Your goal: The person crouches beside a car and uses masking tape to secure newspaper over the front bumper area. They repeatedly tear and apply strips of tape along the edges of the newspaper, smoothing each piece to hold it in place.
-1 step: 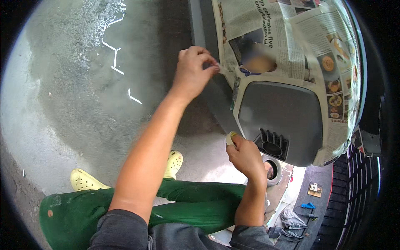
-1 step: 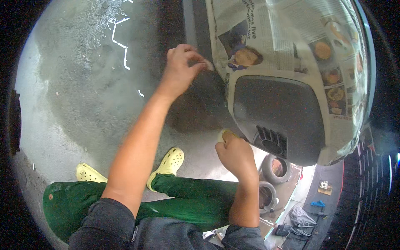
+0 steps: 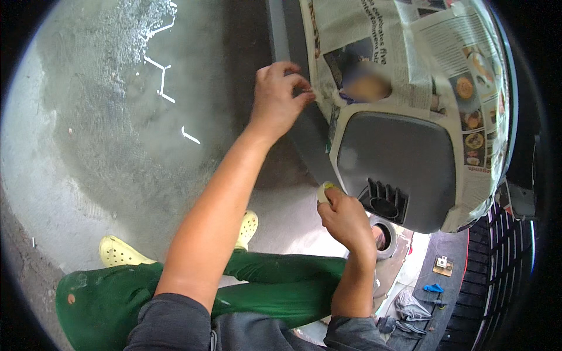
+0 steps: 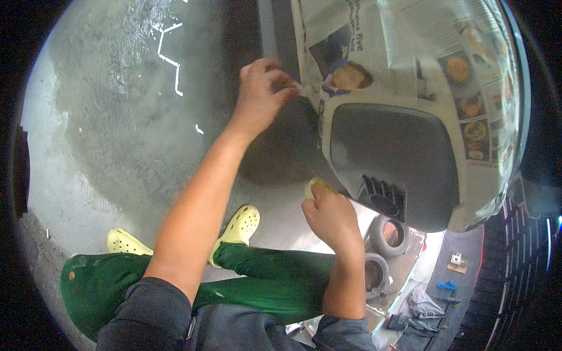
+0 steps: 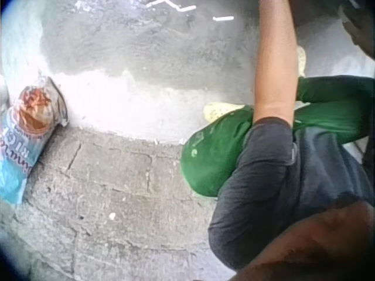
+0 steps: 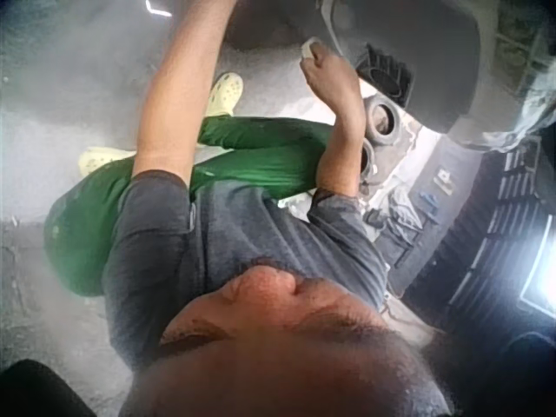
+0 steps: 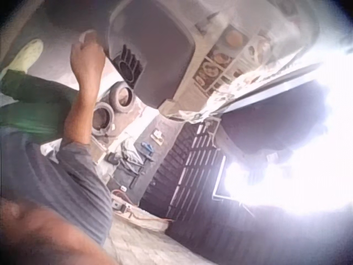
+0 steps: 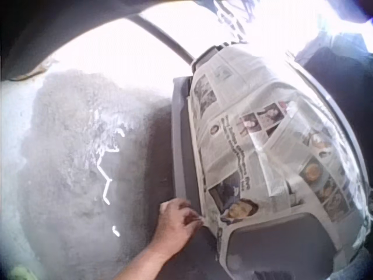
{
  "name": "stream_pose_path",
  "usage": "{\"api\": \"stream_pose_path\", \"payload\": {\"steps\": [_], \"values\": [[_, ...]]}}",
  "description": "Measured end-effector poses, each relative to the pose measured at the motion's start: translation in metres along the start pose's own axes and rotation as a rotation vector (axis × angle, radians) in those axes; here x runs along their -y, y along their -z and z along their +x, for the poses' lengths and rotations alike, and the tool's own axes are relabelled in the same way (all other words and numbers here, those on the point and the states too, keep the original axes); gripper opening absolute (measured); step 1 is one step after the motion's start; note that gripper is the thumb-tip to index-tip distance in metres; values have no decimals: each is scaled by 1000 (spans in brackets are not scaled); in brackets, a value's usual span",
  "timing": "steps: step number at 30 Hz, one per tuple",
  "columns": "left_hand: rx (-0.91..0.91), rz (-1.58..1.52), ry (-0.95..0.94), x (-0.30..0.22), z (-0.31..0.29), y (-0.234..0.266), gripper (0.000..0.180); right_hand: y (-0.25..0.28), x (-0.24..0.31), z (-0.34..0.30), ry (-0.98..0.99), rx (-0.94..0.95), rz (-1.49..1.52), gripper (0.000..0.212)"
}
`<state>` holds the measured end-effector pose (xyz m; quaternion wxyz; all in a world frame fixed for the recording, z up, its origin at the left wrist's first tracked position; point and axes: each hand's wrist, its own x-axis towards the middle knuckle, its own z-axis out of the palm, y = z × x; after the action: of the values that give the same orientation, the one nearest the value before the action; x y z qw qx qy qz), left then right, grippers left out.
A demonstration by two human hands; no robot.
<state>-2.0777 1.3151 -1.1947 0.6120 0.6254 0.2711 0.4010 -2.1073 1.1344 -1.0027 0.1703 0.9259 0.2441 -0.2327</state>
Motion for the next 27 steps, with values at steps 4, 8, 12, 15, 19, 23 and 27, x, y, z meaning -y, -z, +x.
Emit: {"api": "stream_pose_path", "payload": {"steps": [4,8,12,15,19,23,27], "values": [[-82,80,-15,5,-14,-36,21,-5,6,-4,54,-24,23,24],[-165,96,-1,11,-22,-57,25,-8,-3,-7,45,-56,33,24],[-195,108,-31,13,-21,-67,23,-13,-14,-9,18,-45,3,24],[-189,131,-34,9,-18,-71,21,-13,-17,-10,16,-36,22,22],[-215,175,-34,10,-15,-76,20,-12,-16,-9,19,-13,21,21],[-250,203,-40,12,-15,-81,22,-16,-18,-8,11,0,24,21],[-315,276,-35,10,-18,-87,30,-18,-18,-7,14,5,14,22]]}}
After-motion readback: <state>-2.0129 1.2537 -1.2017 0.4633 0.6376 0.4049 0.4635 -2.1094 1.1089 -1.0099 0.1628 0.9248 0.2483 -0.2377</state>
